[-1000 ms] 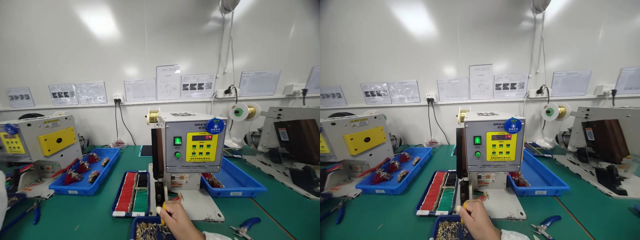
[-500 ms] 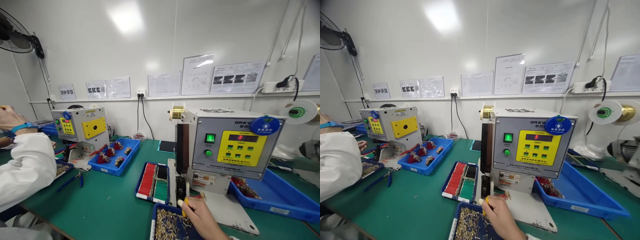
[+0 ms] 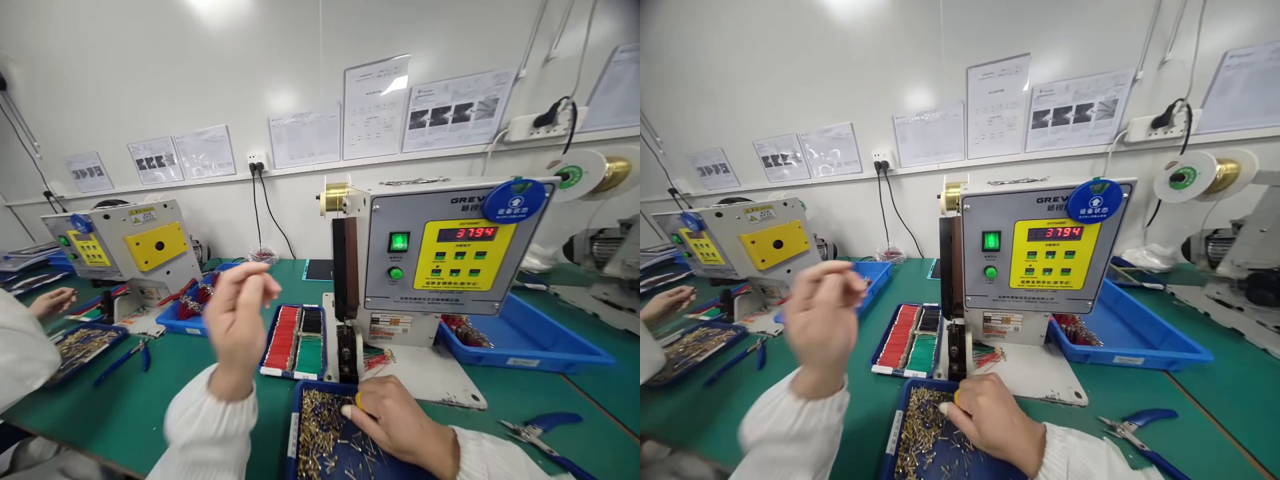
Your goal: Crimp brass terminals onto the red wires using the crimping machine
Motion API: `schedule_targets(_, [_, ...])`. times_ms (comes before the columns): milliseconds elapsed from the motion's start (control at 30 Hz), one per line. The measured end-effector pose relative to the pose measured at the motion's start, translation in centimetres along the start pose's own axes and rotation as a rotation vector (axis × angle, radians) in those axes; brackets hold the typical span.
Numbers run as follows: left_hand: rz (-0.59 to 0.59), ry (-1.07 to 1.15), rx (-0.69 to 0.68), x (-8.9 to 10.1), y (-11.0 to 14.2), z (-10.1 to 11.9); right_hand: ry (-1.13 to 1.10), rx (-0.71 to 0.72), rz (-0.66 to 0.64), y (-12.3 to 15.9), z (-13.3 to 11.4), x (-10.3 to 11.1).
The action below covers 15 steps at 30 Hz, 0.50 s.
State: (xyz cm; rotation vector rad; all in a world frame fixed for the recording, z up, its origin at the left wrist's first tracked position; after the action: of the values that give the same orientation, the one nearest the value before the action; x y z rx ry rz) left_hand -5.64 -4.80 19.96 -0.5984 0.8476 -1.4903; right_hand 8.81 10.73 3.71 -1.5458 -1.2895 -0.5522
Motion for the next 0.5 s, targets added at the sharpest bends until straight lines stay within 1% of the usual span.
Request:
schedule_targets(33, [-0.038,-0.011,0.043,-1.3,0.3,-1.6,-0.024,-0.037,0.014,0.2,0.5,0.1])
schedule_targets(100, [-0.130,-0.082,0.154,-3.7,1.2,-5.7,-0.086,-0.120,0.065,0.5,1.7,0.4])
schedule_targets(167, [-0.227,-0.219,0.252,-5.3,2.7,-10.0,-0.147,-0.172,0.096,0.7,2.8,0.6])
schedule_targets(200, [-0.272,-0.290,0.286,-5.7,3.5,-12.0,-0.172,-0.184,0.100,0.8,3.2,0.6])
schedule_targets(267, [-0.402,-0.470,0.302,-6.0,4.9,-15.0,-0.216,-0.204,0.084,1.0,3.6,0.6])
schedule_targets(333, [-0.566,-0.678,0.288,-5.7,6.2,-17.0,-0.242,-0.222,0.071,1.2,3.9,0.4])
schedule_targets(400, [-0.712,-0.853,0.292,-5.0,7.0,-18.4,-0.262,-0.235,0.066,1.5,4.0,0.3])
schedule_targets(433, [-0.763,-0.914,0.307,-4.6,7.2,-18.9,-0.272,-0.237,0.063,1.6,4.1,0.2])
schedule_targets(500, [-0.819,-0.976,0.344,-3.7,7.4,-19.7,-0.282,-0.240,0.059,1.7,4.2,0.1])
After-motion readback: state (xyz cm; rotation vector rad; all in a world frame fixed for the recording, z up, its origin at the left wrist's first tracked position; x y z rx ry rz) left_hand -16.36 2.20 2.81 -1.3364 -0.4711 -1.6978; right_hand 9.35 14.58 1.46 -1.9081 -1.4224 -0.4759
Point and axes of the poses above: each hand's wrist, its own y-axis away from the middle knuckle, its own x-axis out of the back of the hand, z = x × y, the point moved 7 cm from there along -y, towards the middle knuckle, and after that the axes turned 6 degrees about z, right-handed, at the moved point
